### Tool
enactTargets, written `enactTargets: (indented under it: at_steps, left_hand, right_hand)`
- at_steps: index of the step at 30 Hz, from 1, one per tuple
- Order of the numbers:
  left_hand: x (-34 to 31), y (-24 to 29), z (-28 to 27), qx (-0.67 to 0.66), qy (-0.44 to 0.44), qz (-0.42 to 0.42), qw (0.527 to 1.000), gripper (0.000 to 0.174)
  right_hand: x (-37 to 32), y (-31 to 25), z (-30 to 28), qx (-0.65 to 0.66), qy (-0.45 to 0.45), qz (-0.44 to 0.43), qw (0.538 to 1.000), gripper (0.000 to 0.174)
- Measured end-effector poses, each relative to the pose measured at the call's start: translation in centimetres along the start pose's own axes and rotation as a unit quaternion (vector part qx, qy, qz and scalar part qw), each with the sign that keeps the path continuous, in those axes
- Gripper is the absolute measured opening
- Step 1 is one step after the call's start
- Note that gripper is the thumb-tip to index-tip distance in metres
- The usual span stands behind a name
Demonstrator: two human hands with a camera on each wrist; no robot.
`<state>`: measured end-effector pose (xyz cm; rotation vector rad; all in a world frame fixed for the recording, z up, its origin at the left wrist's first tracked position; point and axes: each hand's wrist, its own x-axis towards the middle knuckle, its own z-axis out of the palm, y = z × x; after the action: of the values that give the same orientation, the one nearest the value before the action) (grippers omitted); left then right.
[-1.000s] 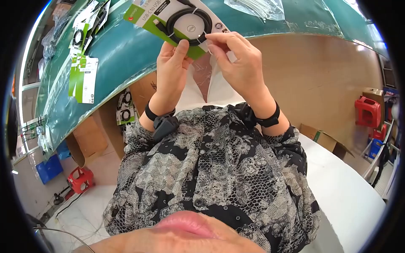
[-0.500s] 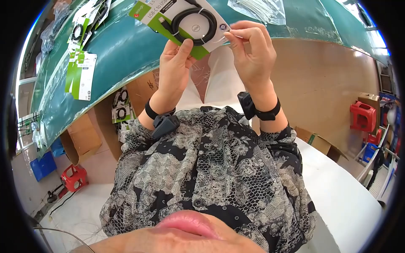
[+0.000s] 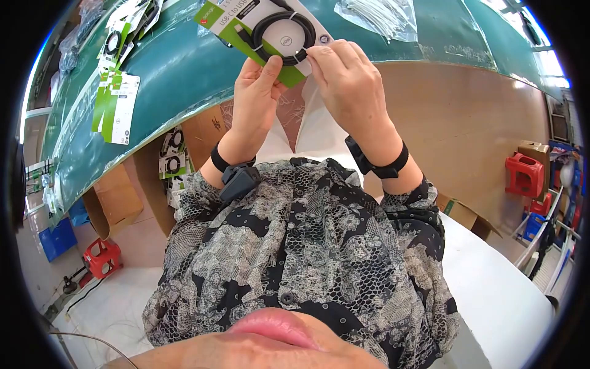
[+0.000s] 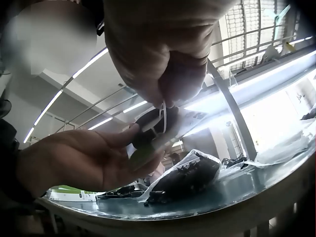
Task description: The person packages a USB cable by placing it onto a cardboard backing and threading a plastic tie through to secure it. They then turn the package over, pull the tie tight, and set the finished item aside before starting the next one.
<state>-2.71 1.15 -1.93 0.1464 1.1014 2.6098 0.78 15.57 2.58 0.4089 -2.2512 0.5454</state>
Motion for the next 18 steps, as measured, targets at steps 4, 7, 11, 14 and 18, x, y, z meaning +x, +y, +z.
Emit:
enactTargets:
  at_steps: [4,7,11,14,18]
  left_hand:
    - [0.0,-0.4,-0.4,0.028,-0.007,0.038,0.999,0.020]
    - [-0.1,-0.6,-0.4,0.085,-0.006,0.085,0.993,0.020]
    - [0.1,-1.1,-0.6,0.099,-0.017,0.128,0.987,0.020]
    - [0.0,-1.1,-0.7,0.144,-0.011,0.133,0.981,0.019]
    - [-0.1,-1.2,-0.4,0.168,-0.009,0.150,0.974,0.018]
  right_hand:
    - [0.4,-0.5,-0.5,-0.048,-0.014,-0.024,0.998,0.017]
    - [0.5,-0.5,-0.6,-0.063,-0.027,-0.032,0.997,0.016]
    - [0.4,-0.3,-0.3,-0.070,-0.043,-0.041,0.996,0.014]
    - [0.4,-0.2,-0.1,-0.072,-0.041,-0.045,0.996,0.013]
    - [0.4,-0.1,-0.1,-0.084,-0.066,-0.040,0.993,0.012]
